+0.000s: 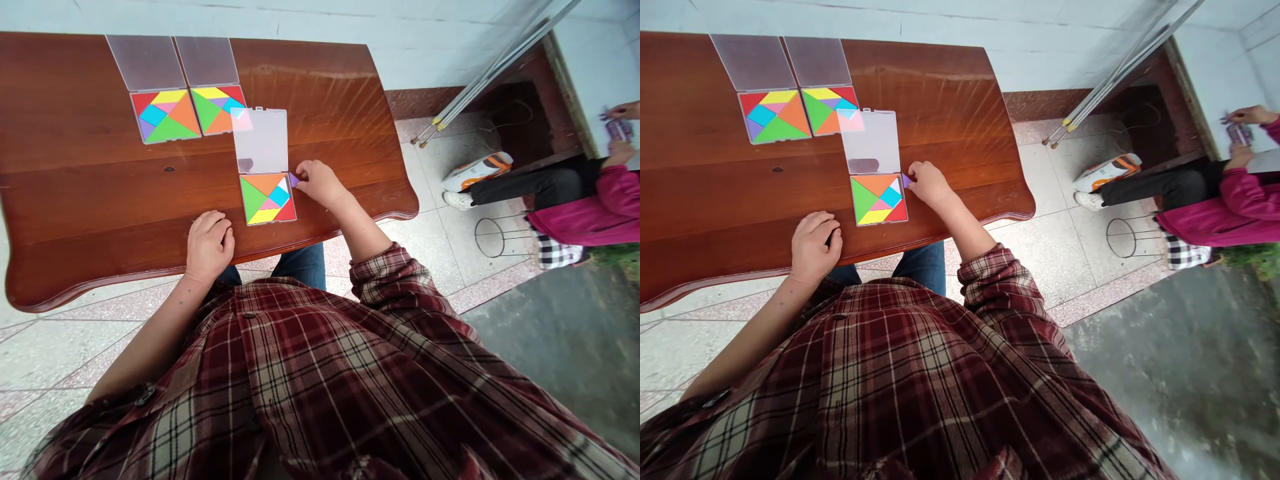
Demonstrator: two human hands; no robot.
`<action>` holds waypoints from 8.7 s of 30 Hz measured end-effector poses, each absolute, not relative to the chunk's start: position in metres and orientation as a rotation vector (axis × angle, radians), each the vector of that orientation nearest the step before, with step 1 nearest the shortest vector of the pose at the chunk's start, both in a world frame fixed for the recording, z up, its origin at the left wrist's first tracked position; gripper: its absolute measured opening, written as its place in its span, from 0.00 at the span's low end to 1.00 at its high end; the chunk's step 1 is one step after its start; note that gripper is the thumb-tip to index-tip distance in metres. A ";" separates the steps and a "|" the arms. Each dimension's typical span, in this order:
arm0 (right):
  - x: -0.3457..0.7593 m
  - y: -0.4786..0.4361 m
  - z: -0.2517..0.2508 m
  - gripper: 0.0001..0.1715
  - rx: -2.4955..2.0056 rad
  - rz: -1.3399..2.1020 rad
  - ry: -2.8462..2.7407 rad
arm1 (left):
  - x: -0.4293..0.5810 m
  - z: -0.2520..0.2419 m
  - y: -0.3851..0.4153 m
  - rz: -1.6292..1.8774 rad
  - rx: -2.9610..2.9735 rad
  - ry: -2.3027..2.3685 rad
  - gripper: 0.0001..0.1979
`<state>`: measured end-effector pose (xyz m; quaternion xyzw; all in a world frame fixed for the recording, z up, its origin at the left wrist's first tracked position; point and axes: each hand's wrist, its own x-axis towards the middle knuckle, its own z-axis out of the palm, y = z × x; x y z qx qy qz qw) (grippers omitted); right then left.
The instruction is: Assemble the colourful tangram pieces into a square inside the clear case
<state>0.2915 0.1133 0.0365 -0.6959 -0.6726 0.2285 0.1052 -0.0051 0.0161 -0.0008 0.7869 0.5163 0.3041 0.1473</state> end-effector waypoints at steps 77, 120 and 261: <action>0.280 0.084 0.036 0.12 -1.694 0.795 -1.950 | -0.006 -0.001 0.017 0.899 2.359 1.486 0.13; 0.285 0.059 -0.008 0.11 -1.786 0.426 -1.513 | 0.048 0.010 0.069 0.421 2.498 1.467 0.27; 0.287 0.052 -0.019 0.14 -1.844 0.108 -1.685 | 0.045 0.010 0.069 0.444 2.468 1.397 0.19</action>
